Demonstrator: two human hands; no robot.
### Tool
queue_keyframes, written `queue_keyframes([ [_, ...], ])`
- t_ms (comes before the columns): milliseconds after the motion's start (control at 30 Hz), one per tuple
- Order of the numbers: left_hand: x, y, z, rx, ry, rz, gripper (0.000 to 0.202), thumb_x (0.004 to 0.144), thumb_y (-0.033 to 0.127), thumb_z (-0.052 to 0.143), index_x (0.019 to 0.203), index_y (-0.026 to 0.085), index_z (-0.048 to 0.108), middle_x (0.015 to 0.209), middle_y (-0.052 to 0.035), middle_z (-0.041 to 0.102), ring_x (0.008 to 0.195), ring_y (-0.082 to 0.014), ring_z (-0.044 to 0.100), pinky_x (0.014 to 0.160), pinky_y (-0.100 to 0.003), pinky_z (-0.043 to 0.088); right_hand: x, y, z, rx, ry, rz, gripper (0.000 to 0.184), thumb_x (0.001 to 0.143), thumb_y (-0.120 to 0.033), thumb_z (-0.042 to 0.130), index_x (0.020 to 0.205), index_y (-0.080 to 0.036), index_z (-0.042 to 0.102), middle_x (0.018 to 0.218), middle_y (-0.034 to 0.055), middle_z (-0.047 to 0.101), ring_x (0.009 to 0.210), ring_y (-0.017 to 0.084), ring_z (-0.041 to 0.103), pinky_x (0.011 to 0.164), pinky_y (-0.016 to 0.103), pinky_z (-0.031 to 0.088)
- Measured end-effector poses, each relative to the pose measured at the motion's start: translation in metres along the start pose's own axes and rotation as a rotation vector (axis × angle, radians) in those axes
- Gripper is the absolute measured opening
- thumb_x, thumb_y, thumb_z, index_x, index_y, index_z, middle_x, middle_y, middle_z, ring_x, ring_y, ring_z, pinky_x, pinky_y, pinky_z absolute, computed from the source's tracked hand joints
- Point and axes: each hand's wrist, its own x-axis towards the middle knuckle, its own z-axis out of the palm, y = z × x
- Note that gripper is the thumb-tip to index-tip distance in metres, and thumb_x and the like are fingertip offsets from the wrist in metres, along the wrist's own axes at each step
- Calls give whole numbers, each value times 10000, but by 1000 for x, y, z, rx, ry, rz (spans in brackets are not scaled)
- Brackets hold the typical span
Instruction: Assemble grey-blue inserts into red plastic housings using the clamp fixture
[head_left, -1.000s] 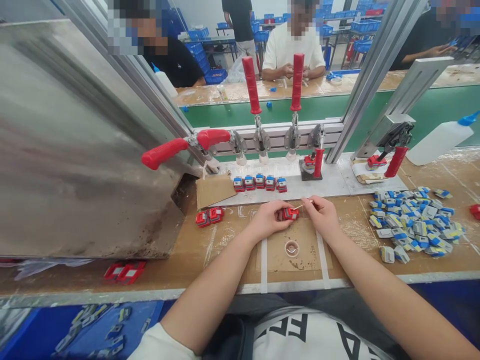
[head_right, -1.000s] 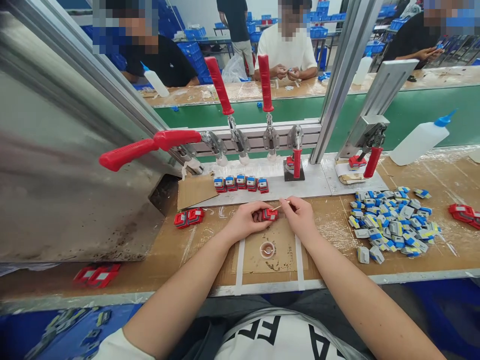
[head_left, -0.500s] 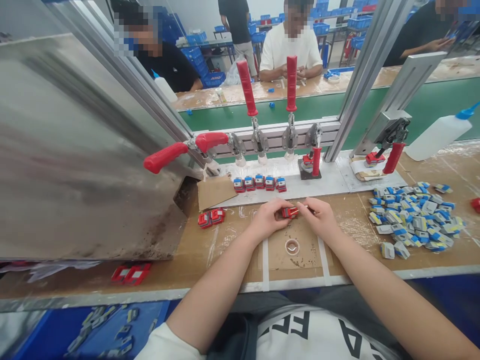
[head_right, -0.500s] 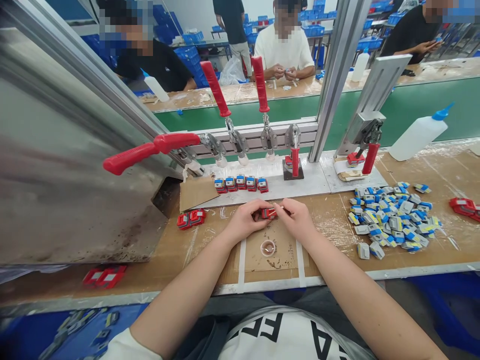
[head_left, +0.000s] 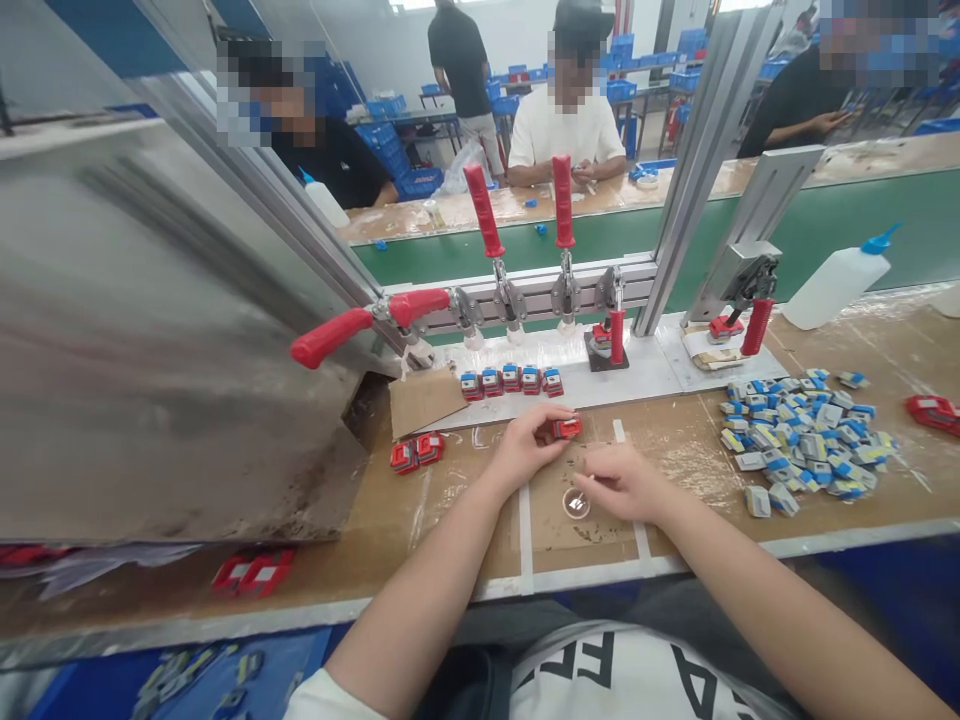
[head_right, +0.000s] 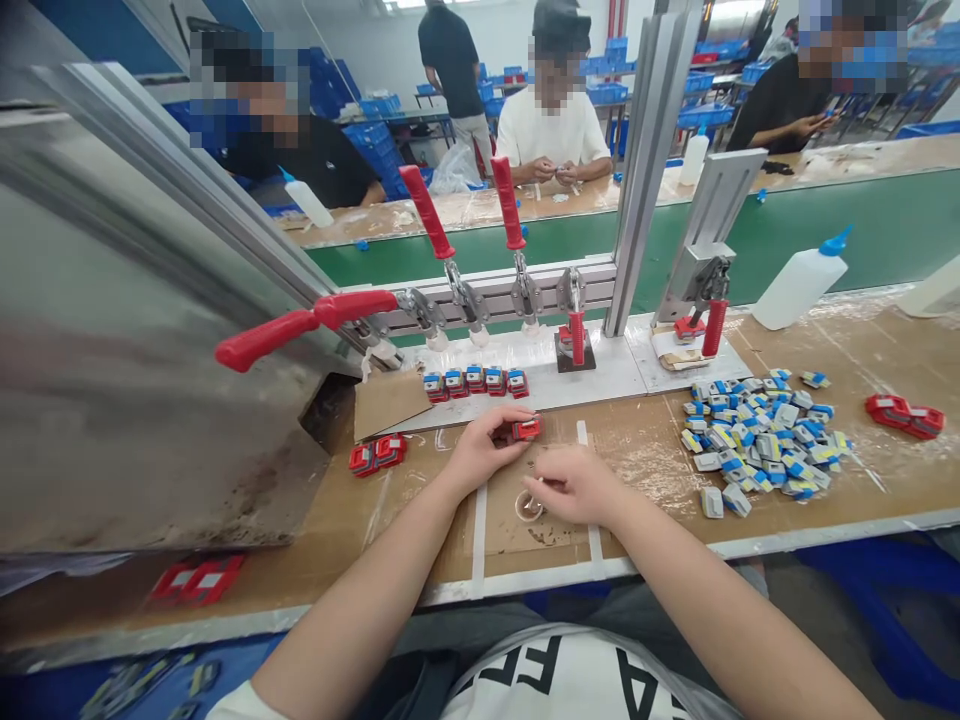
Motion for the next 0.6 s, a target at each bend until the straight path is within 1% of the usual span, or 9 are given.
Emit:
queue_keyframes([
  [33,0,0,0,-24,0,-2,315,807,99,672,1113,176,685,1242,-102,691,1084,-201,677,829,-287,569,-1,0,1,-23,-50,-10,436,989,-305,525,589,-207,382,570,-36,414,572,122,363,602,279,278],
  [100,0,0,0,-48,0,-10,312,807,98,672,1110,172,683,1247,-109,689,1093,-205,680,857,-305,576,-1,0,2,-53,-99,-11,431,983,-289,526,584,-207,386,571,-31,437,572,123,358,602,285,271],
  [200,0,-1,0,-43,-4,-16,299,805,103,682,1097,169,689,1243,-113,691,1097,-211,679,853,-307,574,0,0,3,-52,-129,6,424,974,-269,516,581,-207,372,573,-31,439,561,121,353,595,283,262],
  [267,0,-2,0,-38,-9,-17,284,811,112,684,1090,167,695,1241,-117,693,1094,-213,677,845,-309,572,0,1,3,-24,-122,14,438,972,-276,510,574,-208,341,559,-37,414,549,118,340,590,282,257],
  [333,0,-3,0,-35,-13,-11,274,815,124,687,1085,167,698,1238,-118,694,1076,-212,678,828,-308,571,0,1,4,23,-28,58,472,976,-320,510,565,-211,306,541,-44,359,534,116,314,576,285,247],
  [433,0,-3,1,-25,-19,0,267,813,137,700,1078,169,696,1222,-111,698,1014,-195,684,769,-282,560,4,4,5,81,272,215,514,985,-421,518,576,-216,284,555,-47,290,541,117,295,564,288,237],
  [500,0,-3,1,-8,-32,2,272,813,141,707,1083,173,693,1206,-99,702,969,-180,684,743,-269,551,8,8,5,115,438,321,515,986,-475,523,597,-215,310,586,-43,294,567,120,307,570,284,251],
  [533,0,-3,2,5,-38,5,278,812,140,709,1087,177,691,1198,-93,704,960,-176,683,746,-269,549,11,9,5,137,484,358,509,985,-493,528,606,-214,332,599,-41,308,581,123,316,576,282,261],
  [600,0,-3,2,32,-46,13,289,805,132,715,1088,184,690,1177,-81,709,966,-179,679,770,-279,549,15,13,5,178,512,400,495,980,-515,539,621,-209,390,615,-37,341,601,126,334,583,277,276],
])
